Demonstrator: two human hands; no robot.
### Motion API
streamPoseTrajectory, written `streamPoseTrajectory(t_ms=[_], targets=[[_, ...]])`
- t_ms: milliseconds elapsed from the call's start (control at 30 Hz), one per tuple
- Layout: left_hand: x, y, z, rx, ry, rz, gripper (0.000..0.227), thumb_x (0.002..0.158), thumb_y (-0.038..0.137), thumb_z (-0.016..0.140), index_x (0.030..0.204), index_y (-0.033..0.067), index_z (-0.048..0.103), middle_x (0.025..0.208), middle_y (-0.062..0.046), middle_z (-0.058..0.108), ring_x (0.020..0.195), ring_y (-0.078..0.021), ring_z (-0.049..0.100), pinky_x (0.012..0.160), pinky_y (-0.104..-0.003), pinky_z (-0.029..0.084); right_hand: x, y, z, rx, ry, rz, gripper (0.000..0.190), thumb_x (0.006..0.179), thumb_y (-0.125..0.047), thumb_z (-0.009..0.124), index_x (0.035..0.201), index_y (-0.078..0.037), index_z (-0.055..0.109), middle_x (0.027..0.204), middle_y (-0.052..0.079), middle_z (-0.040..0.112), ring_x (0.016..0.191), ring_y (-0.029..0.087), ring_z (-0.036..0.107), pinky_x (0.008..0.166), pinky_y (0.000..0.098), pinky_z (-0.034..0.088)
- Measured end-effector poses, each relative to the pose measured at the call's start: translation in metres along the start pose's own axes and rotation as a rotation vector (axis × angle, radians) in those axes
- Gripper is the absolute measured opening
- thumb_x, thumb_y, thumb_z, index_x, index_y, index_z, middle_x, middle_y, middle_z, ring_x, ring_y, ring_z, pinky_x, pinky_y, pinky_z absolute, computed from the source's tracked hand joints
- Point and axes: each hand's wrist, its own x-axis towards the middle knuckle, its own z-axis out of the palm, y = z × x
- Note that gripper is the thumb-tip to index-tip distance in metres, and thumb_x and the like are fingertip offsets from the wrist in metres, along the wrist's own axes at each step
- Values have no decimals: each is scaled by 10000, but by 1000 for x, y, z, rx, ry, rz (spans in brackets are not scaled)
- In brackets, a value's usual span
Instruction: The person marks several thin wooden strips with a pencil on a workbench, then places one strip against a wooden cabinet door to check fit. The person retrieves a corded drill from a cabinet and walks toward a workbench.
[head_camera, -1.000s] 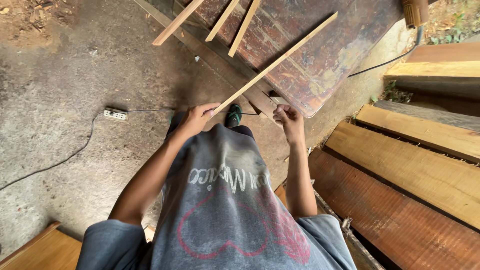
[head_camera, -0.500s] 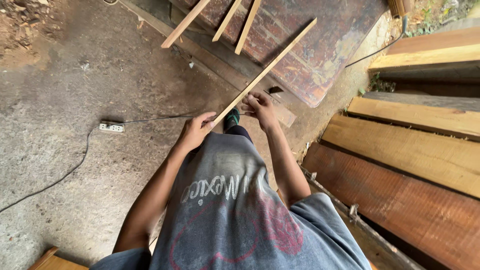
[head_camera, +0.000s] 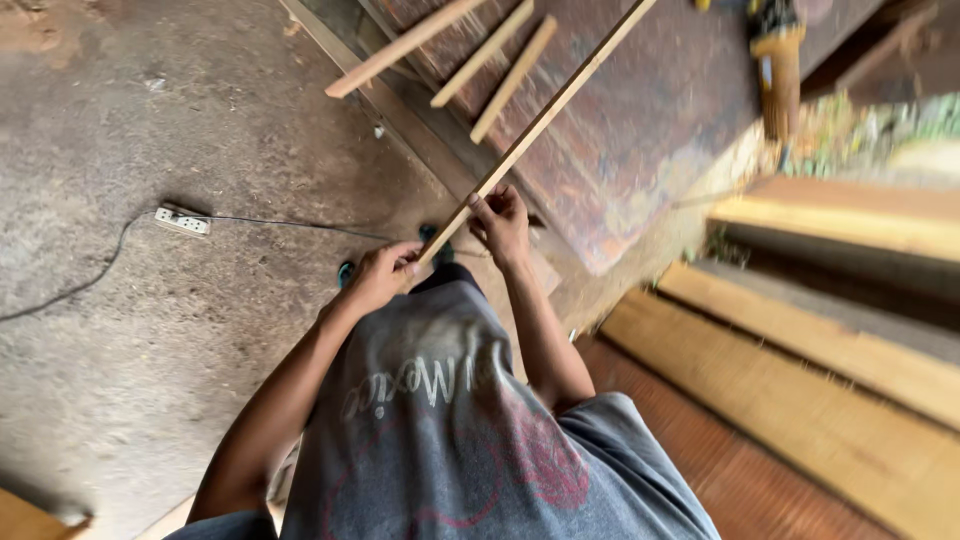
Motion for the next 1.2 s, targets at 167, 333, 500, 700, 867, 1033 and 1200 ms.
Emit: streamPoseTrajectory(t_ms=[167,333,500,700,867,1033,1200], targets=[[9,-1,20,-34,85,-67,393,938,170,724,1305,48,652,1112,-143,760,984,-219,739,833,-374,589,30,-37,21,-139,-335,-171,226,965,-114,749,1132,-36,618,983,25,681,890,105,651,794,279,589],[4,1,17,-127,413,-47,438,925,175,749,1312,18,617,1146,-142,731,1010,-226,730,845,-371,588,49,-50,57,-197,-605,-229,229,1001,-60,714,1209,5,645,1065,43,711,946,97,648,833,257,548],[-4,13,-18,-242,629,24,379,976,220,712,1298,33,643,1080,-110,744,998,-191,725,863,-343,590,30,-59,100,-330,-657,-292,296,983,-67,716,1257,35,665,1005,45,740,871,69,668,766,230,560],[-23,33,-60,-168,896,49,455,997,286,705,1382,61,613,1172,-122,723,1025,-188,693,875,-347,576,-7,-68,149,-448,-812,-369,422,926,-81,771,1329,-7,670,965,7,743,804,30,610,719,195,539],[-51,32,-90,-243,1000,-108,482,1001,287,736,1398,51,599,1085,-146,764,954,-207,722,803,-316,573,-33,-56,177,-518,-1083,-446,387,965,-72,779,1342,-21,707,943,25,709,803,37,581,712,200,519],[-102,27,-112,-712,1176,181,326,933,180,774,1227,67,689,1065,-91,769,932,-156,772,709,-307,704,-35,-43,198,-503,-1141,-363,383,1015,-145,700,1380,-40,648,1109,58,782,876,69,681,790,218,568],[-174,3,-131,-991,1359,155,265,946,167,769,1182,54,723,1047,-91,785,946,-201,814,722,-352,665,-17,-48,178,-338,-1011,-277,344,1047,-209,685,1322,-2,673,1109,115,781,931,165,756,845,294,640]])
